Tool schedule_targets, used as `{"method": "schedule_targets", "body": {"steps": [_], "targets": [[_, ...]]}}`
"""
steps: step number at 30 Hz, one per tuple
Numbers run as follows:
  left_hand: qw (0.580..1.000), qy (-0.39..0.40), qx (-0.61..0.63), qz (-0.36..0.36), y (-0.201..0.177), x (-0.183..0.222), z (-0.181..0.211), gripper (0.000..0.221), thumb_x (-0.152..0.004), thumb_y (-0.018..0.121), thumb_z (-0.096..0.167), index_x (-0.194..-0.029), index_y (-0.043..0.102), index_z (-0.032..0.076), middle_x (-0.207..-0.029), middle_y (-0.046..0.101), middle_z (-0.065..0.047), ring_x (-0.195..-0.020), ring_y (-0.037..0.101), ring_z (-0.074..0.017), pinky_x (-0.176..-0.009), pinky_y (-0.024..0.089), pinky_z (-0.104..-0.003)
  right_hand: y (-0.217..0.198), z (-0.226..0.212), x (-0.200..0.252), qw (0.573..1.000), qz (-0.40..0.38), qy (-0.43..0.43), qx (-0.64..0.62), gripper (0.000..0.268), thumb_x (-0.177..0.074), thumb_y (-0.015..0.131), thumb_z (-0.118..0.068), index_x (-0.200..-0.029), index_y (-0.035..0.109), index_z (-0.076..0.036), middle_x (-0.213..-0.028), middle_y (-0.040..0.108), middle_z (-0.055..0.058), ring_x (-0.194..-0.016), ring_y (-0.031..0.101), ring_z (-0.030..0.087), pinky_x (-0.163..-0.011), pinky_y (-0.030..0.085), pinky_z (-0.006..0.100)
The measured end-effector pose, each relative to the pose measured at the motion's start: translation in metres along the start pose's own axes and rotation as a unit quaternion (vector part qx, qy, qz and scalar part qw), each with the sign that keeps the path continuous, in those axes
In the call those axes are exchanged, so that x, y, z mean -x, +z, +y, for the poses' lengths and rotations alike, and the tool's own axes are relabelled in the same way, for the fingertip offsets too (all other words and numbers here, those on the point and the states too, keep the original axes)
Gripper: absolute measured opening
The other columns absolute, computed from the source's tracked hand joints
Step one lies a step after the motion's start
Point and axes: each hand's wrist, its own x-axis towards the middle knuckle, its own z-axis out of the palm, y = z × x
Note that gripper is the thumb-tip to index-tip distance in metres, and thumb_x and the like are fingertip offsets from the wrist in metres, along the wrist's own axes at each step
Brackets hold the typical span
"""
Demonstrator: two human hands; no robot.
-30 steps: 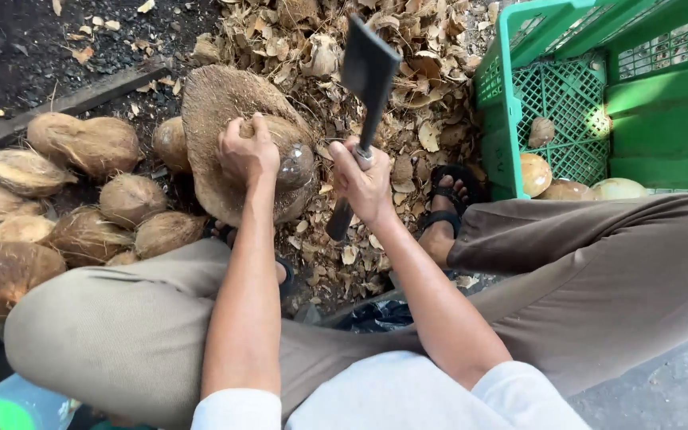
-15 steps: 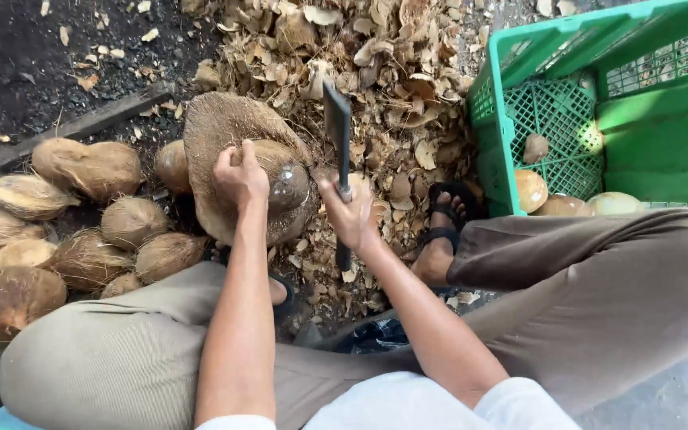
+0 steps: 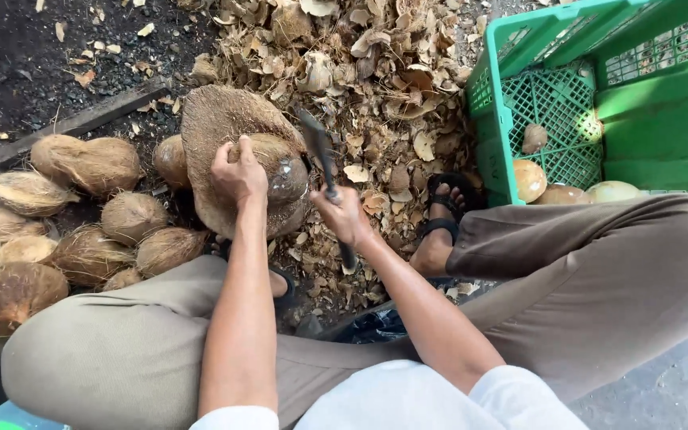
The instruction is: Peeling the fibrous outer husk from coconuts using a hand-held cleaver.
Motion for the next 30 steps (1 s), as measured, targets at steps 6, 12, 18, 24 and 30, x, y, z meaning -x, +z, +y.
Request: {"method": "schedule_targets", "body": {"steps": [6,12,18,24,30], "targets": [[0.994,0.007,0.106,-0.016,0.022,-0.035,-0.047,0.049,-0.08,0.072,0.051,-0.11,0.076,0.013,-0.115,0.071,-0.016,-0.113,0.066,-0.0342,-0.099,0.045,-0.042,0.0,0.007,0.006,0.934,-0.041,0.33,0.131,0.032,-0.089,0.069,-0.033,-0.074,0.057,-0.007,-0.057,0.055,0.01,-0.054,0.058,0.024,-0.053,0.045,0.034],[0.993,0.005,0.115,-0.035,-0.061,0.027,0.028,0.044,-0.076,0.074,0.051,-0.107,0.078,0.019,-0.109,0.073,-0.009,-0.111,0.068,-0.0287,-0.099,0.045,-0.035,-0.022,-0.009,-0.018,0.93,0.007,0.367,0.004,0.021,-0.098,0.065,-0.03,-0.087,0.062,-0.013,-0.065,0.061,0.007,-0.047,0.051,0.018,-0.05,0.046,0.026],[0.989,0.004,0.144,-0.028,-0.046,0.012,0.009,0.04,-0.075,0.076,0.05,-0.103,0.08,0.022,-0.103,0.076,-0.005,-0.107,0.069,-0.0251,-0.097,0.048,-0.031,0.004,-0.078,-0.012,0.996,0.078,0.018,-0.027,0.029,-0.102,0.06,-0.023,-0.075,0.055,-0.015,-0.052,0.052,-0.002,-0.043,0.051,0.008,-0.039,0.041,0.019],[0.995,0.027,0.09,-0.018,-0.015,-0.013,-0.01,0.041,-0.074,0.076,0.054,-0.101,0.08,0.023,-0.108,0.074,-0.006,-0.107,0.069,-0.0287,-0.098,0.048,-0.035,0.01,-0.038,0.003,0.993,-0.008,0.096,0.064,0.035,-0.101,0.059,-0.016,-0.066,0.054,-0.013,-0.048,0.046,-0.002,-0.041,0.039,0.01,-0.042,0.035,0.024],[0.988,0.026,0.153,-0.012,0.0,-0.022,-0.027,0.048,-0.075,0.078,0.05,-0.106,0.079,0.014,-0.107,0.074,-0.013,-0.106,0.069,-0.0325,-0.097,0.047,-0.038,0.011,-0.094,-0.01,0.992,0.084,-0.066,-0.06,0.034,-0.103,0.057,-0.021,-0.069,0.054,-0.017,-0.049,0.05,-0.005,-0.039,0.047,0.008,-0.041,0.039,0.02]]}}
